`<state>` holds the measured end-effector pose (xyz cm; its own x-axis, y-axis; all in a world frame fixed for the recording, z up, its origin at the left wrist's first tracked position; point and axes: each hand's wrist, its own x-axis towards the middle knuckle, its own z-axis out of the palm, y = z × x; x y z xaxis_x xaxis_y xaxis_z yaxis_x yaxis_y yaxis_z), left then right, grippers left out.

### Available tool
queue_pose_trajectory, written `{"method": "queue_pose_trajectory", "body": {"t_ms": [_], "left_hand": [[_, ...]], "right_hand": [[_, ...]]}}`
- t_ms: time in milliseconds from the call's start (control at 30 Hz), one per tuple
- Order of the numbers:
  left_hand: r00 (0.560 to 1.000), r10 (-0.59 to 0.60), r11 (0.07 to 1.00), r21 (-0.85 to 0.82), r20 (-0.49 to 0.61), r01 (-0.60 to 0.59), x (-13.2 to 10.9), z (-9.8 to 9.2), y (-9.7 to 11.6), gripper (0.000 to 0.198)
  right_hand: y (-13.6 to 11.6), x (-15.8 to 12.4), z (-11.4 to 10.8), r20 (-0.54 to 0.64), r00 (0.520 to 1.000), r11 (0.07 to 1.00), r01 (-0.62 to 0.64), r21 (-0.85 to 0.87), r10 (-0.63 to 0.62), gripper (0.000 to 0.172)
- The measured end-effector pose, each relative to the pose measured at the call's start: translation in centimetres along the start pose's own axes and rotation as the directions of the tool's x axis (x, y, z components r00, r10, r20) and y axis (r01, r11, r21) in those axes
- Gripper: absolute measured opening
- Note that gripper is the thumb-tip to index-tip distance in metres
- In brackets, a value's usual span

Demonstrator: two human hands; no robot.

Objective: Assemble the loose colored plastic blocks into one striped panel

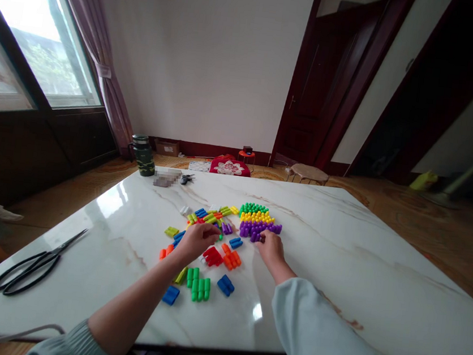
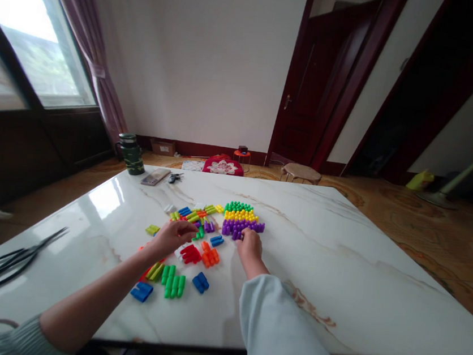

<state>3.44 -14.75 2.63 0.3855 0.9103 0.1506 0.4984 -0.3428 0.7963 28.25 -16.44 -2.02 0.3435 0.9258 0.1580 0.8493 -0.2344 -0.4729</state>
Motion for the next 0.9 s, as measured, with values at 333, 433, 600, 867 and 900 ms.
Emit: {"method": "queue_pose_trajectory", "body": {"t_ms": [333,433,600,867,900], "left_hand": [[0.997,-0.059,0.998,0.013,-0.043,0.060,0.4,-0.6,-0.4,0.026],[0.991,-0.103,0.993,0.055,-0.084,0.108,0.4,-1.2,-0.2,0.025],[0.986,-0.122,0.991,0.041,-0.112,0.127,0.3,-2.0,0.2,0.027],[0.984,-0.118,0.990,0.056,-0.131,0.126,0.5,-2.4,-0.2,0.027],[0.984,-0.118,0.990,0.057,-0.137,0.127,0.5,-2.4,-0.3,0.027]], "right_hand": [[-1.5,-1.0,-2.3,0.194,0.980,0.995,-0.025,-0.092,0.042,0.007],[-1.3,-1.0,-2.0,0.169,0.985,0.996,-0.012,-0.094,0.028,0.012],[-1.2,-0.9,-1.4,0.172,0.985,0.997,0.036,-0.073,-0.022,0.013],[-0.7,-0.7,-1.0,0.133,0.991,0.997,-0.014,-0.069,0.023,0.023],[-0.7,-0.7,-1.0,0.135,0.991,0.998,-0.017,-0.065,0.025,0.022]]}}
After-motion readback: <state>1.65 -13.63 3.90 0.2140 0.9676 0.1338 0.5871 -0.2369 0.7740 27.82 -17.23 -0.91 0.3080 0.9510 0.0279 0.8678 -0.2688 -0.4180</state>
